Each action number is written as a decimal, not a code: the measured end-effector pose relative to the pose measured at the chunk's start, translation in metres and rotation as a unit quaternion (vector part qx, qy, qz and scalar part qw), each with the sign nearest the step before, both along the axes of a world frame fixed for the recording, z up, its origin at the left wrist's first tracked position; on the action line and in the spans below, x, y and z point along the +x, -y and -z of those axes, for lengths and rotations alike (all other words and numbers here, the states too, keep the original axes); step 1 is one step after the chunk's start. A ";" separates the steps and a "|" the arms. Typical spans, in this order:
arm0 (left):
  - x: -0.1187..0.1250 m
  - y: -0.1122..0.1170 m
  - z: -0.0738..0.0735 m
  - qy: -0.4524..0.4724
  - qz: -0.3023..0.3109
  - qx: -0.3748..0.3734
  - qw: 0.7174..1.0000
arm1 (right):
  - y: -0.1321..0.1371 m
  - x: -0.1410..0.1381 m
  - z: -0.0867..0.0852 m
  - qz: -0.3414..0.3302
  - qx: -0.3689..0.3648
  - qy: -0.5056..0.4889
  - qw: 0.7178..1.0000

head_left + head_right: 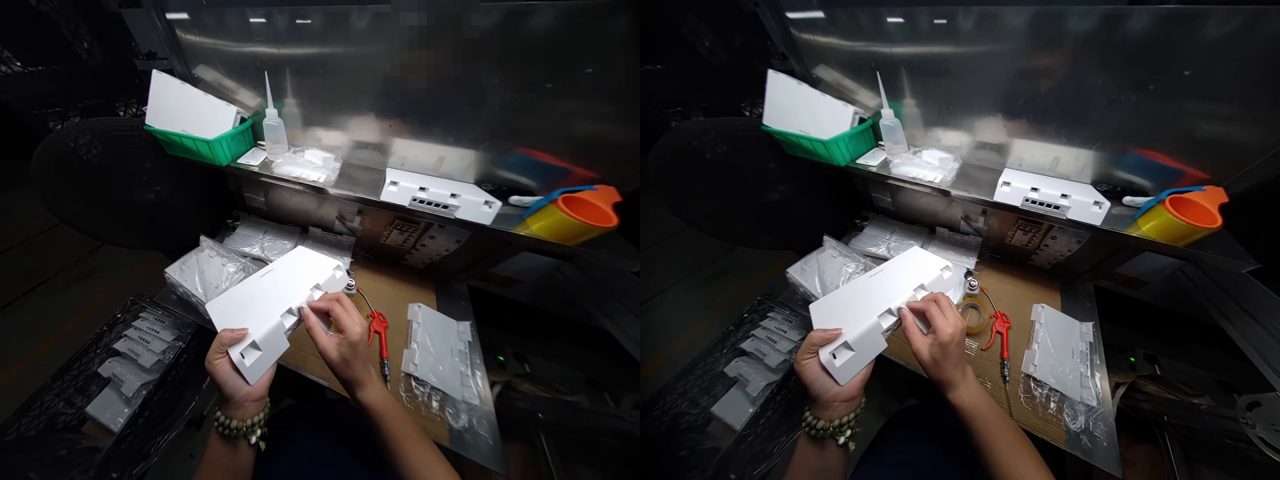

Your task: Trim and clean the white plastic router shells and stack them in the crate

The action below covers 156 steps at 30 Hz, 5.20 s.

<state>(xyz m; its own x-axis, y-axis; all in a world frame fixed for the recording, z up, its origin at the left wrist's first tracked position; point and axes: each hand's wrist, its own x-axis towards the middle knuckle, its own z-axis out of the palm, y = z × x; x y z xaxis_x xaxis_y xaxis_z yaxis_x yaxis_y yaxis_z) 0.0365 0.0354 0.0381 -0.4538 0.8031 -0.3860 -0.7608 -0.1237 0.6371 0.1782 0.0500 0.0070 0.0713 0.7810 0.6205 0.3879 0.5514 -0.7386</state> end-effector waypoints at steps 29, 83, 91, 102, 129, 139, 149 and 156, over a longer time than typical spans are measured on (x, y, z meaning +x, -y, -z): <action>-0.008 0.000 0.007 0.013 0.050 -0.033 0.998 | -0.014 0.057 -0.012 0.113 -0.028 0.028 0.993; -0.024 -0.006 0.035 -0.043 0.181 -0.007 0.982 | -0.004 0.077 0.003 0.015 -0.286 -0.370 0.884; -0.039 -0.007 0.041 -0.047 0.266 0.017 0.963 | 0.003 0.087 0.010 0.004 -0.277 -0.351 0.894; -0.050 -0.018 0.033 -0.337 0.312 0.047 0.887 | 0.000 0.128 0.017 0.018 -0.219 -0.359 0.907; -0.006 -0.041 0.046 0.208 0.399 -0.058 0.891 | 0.018 0.123 0.008 -0.065 -0.179 -0.368 0.910; 0.022 -0.050 -0.004 0.114 0.252 0.026 0.961 | 0.016 0.099 0.005 0.025 -0.129 -0.085 0.988; 0.035 -0.042 -0.007 0.033 0.242 0.088 0.966 | 0.035 0.026 -0.016 -0.105 -0.016 0.128 0.986; 0.029 -0.038 -0.004 0.022 0.242 0.102 0.965 | 0.037 0.019 -0.017 -0.093 -0.004 0.093 0.991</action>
<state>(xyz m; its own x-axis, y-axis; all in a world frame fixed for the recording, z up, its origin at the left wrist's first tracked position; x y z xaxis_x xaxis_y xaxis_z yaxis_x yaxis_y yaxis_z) 0.0651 0.0737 0.0423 0.0075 0.9781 -0.2080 -0.7863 0.1343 0.6031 0.1970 0.0127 0.0240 -0.1895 0.7743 0.6038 0.4090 0.6213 -0.6684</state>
